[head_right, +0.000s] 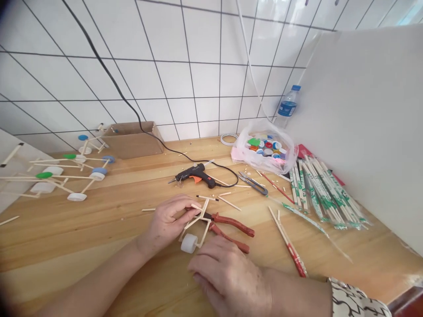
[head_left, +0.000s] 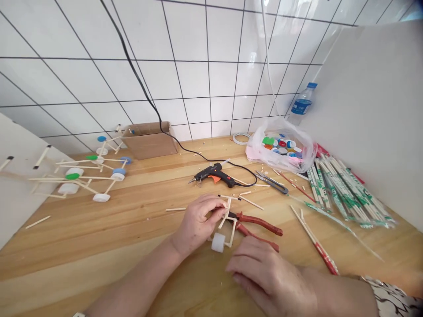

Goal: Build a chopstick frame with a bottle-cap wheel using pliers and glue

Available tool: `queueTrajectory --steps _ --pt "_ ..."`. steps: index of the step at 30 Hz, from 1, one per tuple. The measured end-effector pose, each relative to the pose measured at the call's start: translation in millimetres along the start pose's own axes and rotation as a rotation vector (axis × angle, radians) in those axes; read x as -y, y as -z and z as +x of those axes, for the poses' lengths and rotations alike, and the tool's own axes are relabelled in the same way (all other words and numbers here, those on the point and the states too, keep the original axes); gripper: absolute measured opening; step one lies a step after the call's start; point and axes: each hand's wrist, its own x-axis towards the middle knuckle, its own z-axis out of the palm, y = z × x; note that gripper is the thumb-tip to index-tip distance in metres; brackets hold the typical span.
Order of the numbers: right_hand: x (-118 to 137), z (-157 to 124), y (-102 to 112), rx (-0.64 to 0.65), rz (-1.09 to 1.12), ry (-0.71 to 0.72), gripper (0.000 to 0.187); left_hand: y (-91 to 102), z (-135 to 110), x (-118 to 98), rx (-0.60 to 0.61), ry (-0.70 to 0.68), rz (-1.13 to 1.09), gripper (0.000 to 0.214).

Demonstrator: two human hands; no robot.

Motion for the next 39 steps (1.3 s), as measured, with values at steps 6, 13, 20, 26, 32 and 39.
queueTrajectory --steps 6,13,20,26,32,39 --pt "-9.5 -4.4 -12.5 0.16 -0.207 0.138 0.013 0.1 1.1 -0.7 -0.035 -0.025 0.016 0.008" --pt "-15.5 -4.0 -11.4 0.395 -0.312 0.201 0.002 1.2 2.6 -5.3 -0.044 -0.03 0.032 0.008" --pt "-19.6 -9.0 -14.4 0.385 -0.31 0.201 0.01 2.6 1.7 -6.8 -0.017 0.0 0.049 0.009" --pt "-13.9 -5.2 -10.5 0.231 -0.267 0.178 0.008 2.7 1.7 -7.5 -0.017 0.014 0.055 0.01" --pt "-11.0 9.6 5.3 -0.19 -0.499 -0.005 0.039 4.7 1.5 -8.7 -0.012 -0.028 -0.033 0.012" --pt "-23.8 22.1 0.8 -0.134 -0.728 -0.074 0.068 3.4 1.8 -9.5 -0.029 -0.009 -0.022 0.016"
